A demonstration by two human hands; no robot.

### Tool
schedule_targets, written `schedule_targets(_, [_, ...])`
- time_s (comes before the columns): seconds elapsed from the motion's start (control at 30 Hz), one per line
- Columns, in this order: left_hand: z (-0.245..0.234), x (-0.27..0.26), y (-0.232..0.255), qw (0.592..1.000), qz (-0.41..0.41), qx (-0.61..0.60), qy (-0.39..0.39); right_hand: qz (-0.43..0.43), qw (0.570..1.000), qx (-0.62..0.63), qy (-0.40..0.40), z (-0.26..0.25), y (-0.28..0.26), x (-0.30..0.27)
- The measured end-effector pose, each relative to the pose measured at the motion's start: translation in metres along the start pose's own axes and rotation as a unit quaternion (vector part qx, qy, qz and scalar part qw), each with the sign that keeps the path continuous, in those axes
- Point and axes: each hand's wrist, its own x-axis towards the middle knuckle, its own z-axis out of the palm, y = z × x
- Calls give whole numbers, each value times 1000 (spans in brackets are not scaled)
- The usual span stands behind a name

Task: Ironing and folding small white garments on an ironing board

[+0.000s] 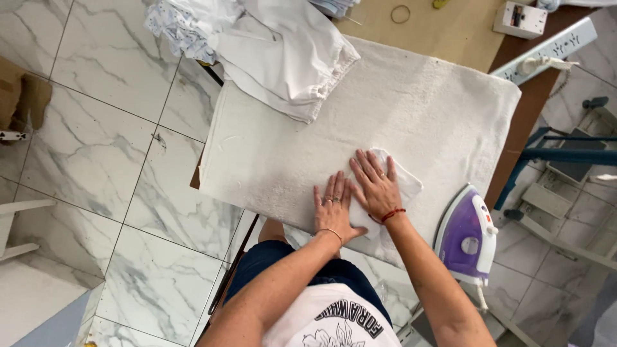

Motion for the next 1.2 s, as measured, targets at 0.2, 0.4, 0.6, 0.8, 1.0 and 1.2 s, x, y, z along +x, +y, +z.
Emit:
schedule_targets(0.2, [7, -10, -28, 991, 65, -65, 95, 170, 969, -70, 166, -75, 41, -62])
schedule_targets(0.4, [49, 1, -57, 969, -39, -197, 141, 408, 888, -140, 161, -91, 78, -173])
schedule_targets(0.6, [48, 7, -59, 959, -67, -265, 70, 592, 805, 23, 42, -108, 73, -159])
schedule_targets(0.8, [26, -1, -64, 956, -37, -286, 49, 434, 894, 111, 13, -122, -1, -83])
schedule_targets(1.0, [20, -2, -59, 962, -67, -261, 35, 277, 953, 111, -58, -74, -16, -29])
schedule_targets(1.2, [12, -3, -54, 967, -46, -242, 59, 384, 914, 88, -91, -99, 4, -96])
